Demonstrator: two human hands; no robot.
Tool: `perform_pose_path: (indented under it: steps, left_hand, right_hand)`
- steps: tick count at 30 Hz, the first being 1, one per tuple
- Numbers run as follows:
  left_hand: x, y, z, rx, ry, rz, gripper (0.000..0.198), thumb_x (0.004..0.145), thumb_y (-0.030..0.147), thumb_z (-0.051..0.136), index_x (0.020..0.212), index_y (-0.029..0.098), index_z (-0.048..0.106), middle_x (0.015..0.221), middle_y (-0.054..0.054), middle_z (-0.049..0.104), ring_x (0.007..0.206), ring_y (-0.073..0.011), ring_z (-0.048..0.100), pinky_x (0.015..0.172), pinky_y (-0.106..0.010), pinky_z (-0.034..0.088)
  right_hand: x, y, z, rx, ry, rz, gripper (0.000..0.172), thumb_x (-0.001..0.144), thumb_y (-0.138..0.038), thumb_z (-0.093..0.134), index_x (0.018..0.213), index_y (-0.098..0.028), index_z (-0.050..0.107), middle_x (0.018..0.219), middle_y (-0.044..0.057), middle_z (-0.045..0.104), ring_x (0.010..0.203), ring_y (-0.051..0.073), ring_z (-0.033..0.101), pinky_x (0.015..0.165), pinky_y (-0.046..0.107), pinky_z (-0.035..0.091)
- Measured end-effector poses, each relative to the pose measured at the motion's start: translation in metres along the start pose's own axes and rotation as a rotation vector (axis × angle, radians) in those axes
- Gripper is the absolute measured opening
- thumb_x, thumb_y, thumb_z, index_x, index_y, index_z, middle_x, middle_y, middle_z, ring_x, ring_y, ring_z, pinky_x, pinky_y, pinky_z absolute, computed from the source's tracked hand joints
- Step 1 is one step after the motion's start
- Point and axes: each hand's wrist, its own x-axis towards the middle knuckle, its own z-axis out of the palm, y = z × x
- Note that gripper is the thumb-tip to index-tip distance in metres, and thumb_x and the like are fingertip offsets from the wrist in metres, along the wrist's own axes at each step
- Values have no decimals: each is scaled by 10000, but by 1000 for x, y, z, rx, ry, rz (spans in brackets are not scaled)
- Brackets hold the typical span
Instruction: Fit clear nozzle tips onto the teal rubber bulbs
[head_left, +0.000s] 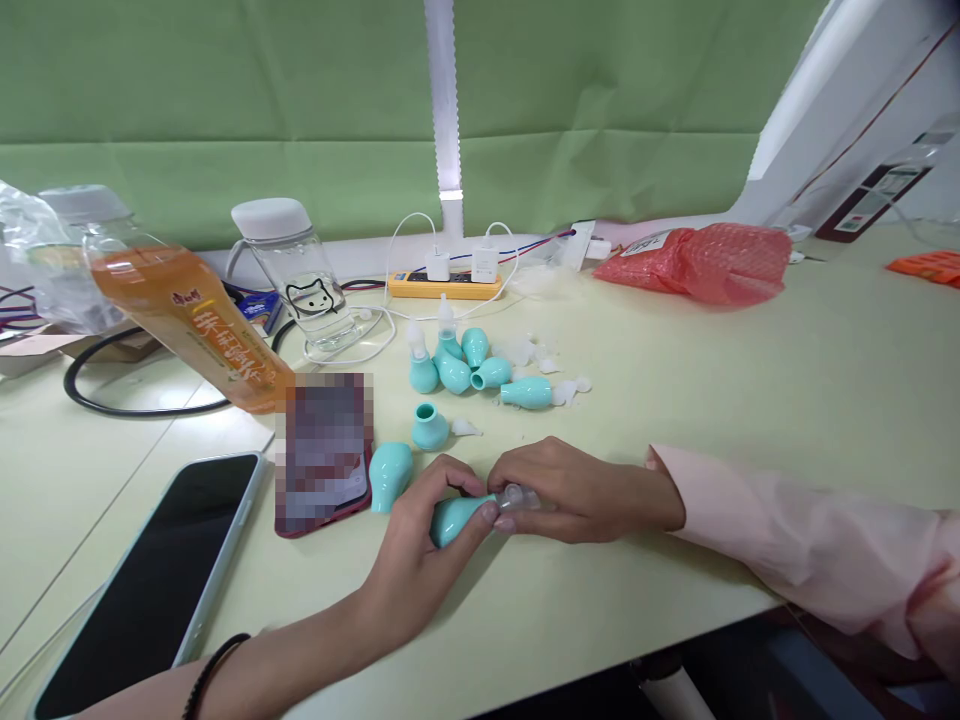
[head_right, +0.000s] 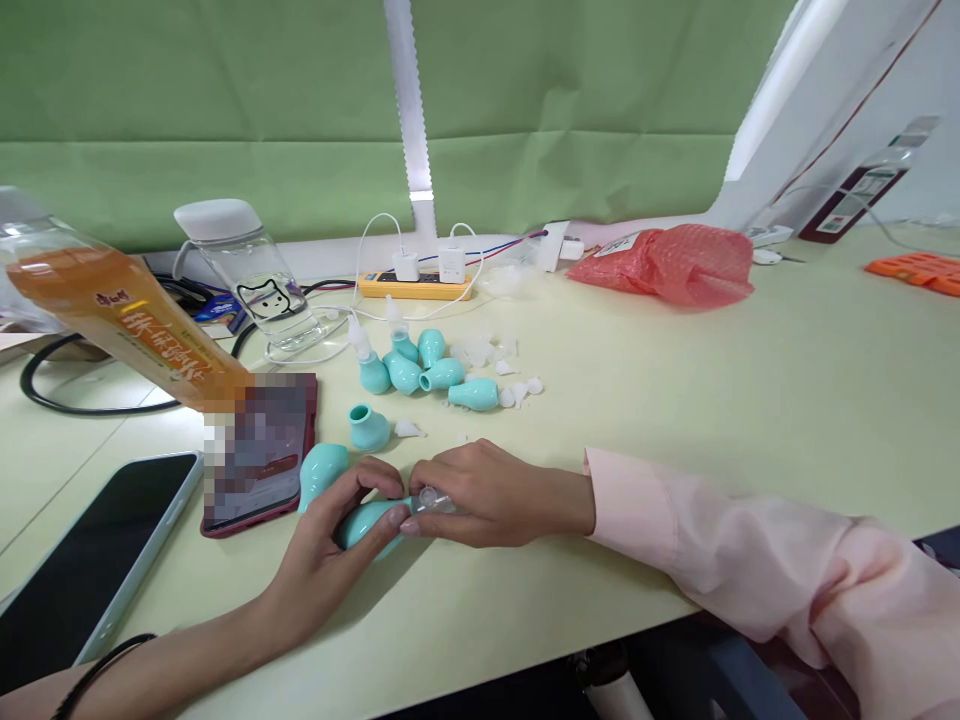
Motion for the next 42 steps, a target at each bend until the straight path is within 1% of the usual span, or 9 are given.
perform_pose_path:
  steps: [4, 9, 15, 23, 28, 32, 36, 39, 42]
  left_hand:
    - [1, 8, -5, 25, -165, -43, 136, 827, 285, 374, 894, 192, 448, 830, -41, 500, 773, -156, 479, 697, -300, 416]
    - [2, 11, -4, 168, -270, 45, 303, 698, 364, 566, 939, 202, 478, 864, -41, 521, 822, -201, 458, 719, -348, 402]
    - [0, 3, 4, 336, -288, 204, 135, 772, 254, 474, 883, 178, 488, 801, -40, 523, 782, -184, 430, 702, -327, 392]
    - [-2, 7, -1, 378, -400, 305, 155, 828, 162, 322, 928, 153, 440, 869, -75, 477, 798, -185, 389, 731, -334, 395]
    - [-3, 9, -4, 374, -418, 365, 206, 790, 111, 356, 971, 164, 439, 938, -91, 453, 857, -198, 372, 760, -352, 380]
    - [-3, 10, -5, 316, -284, 285, 218, 774, 143, 436, 987, 189, 438, 969, -68, 443, 909, -189, 374, 799, -336, 367]
    - [-6, 5, -5, 423, -105, 236, 278, 789, 177, 447, 1060, 237, 439, 1015, -70, 365, 926, -201, 357, 811, -369, 351]
    - [-7, 2, -5, 405, -75, 216, 321, 806, 167, 422, 1116, 237, 376, 981, -69, 342, 925, -189, 364, 804, -347, 365]
    - [-5, 0, -4, 335, -66, 176, 319, 821, 141, 381, 1123, 218, 313, 1035, -81, 339, 993, -186, 350, 845, -340, 353]
  right_hand:
    - [-3, 6, 9, -279, 198, -60, 361, 867, -261, 225, 631, -152, 475, 540, 7, 477, 483, 95, 385, 467, 233, 274]
    - [-6, 4, 11, -556, 419, -182, 353, 823, -190, 281, 498, -173, 418, 417, -15, 395, 402, 89, 296, 406, 243, 219]
    - [-4, -4, 17, -491, 503, -134, 285, 723, -145, 357, 438, -168, 359, 369, -37, 350, 377, 70, 212, 379, 233, 190]
    - [4, -4, 9, 126, 219, 70, 315, 687, -135, 334, 429, -163, 157, 411, -64, 126, 406, 53, 86, 386, 220, 161]
    - [5, 4, 3, 618, 24, 328, 364, 756, -256, 330, 411, -162, 261, 399, -59, 223, 380, 36, 183, 356, 190, 173]
    - [8, 20, -8, 617, 271, 450, 408, 761, -363, 390, 418, -141, 383, 401, -44, 328, 393, 42, 270, 376, 188, 210]
    - [12, 42, -26, 472, 552, 501, 402, 719, -429, 478, 448, -138, 423, 412, -59, 273, 399, 41, 245, 384, 196, 182]
    - [11, 60, -39, 312, 679, 543, 389, 705, -461, 494, 489, -140, 455, 421, -66, 241, 401, 43, 222, 386, 198, 171]
    - [7, 79, -45, 62, 744, 560, 322, 660, -450, 553, 577, -142, 510, 456, -51, 361, 430, 54, 299, 416, 193, 233]
